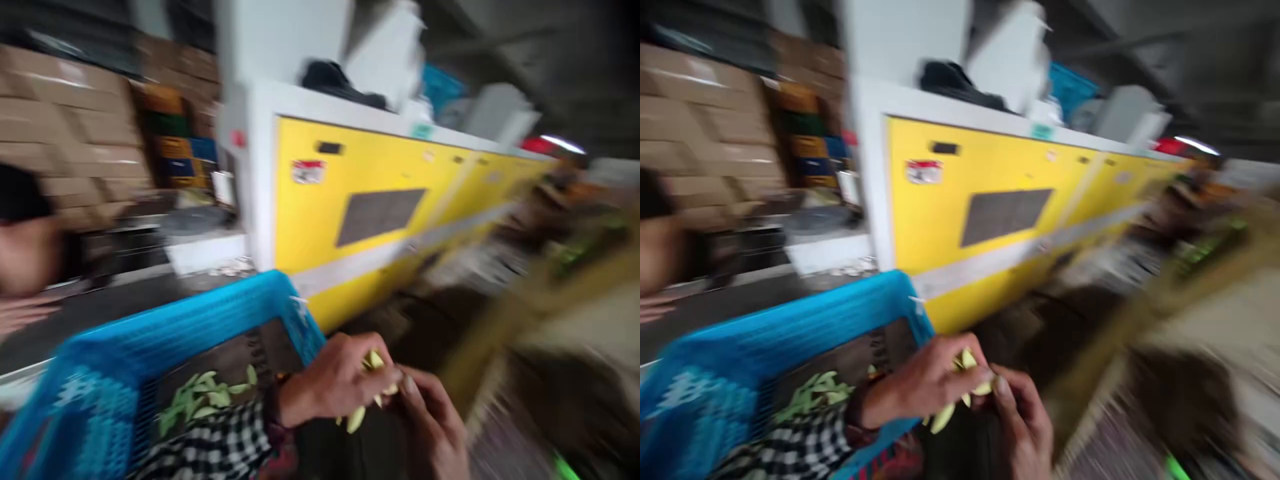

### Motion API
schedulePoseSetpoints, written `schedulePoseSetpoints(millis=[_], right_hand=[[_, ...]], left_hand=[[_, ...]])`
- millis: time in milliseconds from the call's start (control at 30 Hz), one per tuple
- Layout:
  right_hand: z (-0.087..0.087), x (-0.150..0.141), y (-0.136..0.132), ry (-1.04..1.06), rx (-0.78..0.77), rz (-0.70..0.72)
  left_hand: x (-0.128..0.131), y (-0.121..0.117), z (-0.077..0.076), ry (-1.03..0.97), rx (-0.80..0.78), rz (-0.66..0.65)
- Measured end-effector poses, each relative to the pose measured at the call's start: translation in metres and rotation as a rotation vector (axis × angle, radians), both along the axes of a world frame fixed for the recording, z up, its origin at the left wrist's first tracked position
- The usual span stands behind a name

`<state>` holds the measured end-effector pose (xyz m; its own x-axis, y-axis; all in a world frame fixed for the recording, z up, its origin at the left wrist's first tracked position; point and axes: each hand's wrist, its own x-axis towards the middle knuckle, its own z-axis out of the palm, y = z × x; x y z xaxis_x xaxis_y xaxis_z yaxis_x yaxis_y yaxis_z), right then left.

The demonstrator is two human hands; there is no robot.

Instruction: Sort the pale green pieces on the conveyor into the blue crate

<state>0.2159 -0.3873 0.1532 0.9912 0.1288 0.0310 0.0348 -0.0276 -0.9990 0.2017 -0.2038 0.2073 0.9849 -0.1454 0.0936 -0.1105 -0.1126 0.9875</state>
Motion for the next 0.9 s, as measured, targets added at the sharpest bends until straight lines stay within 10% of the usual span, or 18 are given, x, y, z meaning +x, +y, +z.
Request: schedulePoseSetpoints(millis=[233,533,700,900], right_hand=[[-0.005,-0.043,-0.131,0.028,0.376,-0.372],[-0.093,-0.138,-0.393,0.219,0.212,-0.918],[-0.143,-0.159,-0.507,0.419,-0.076,-0.891],[-0.155,-0.163,-0.556,0.458,-0.241,-0.842]], left_hand=[[0.014,-0.177,-0.038,0.544,-0.652,-0.268],[-0.052,-0.414,-0.108,0.824,-0.548,-0.170],[-0.073,-0.477,-0.116,0.784,-0.421,-0.228],[-0.088,-0.491,-0.130,0.749,-0.272,-0.185]])
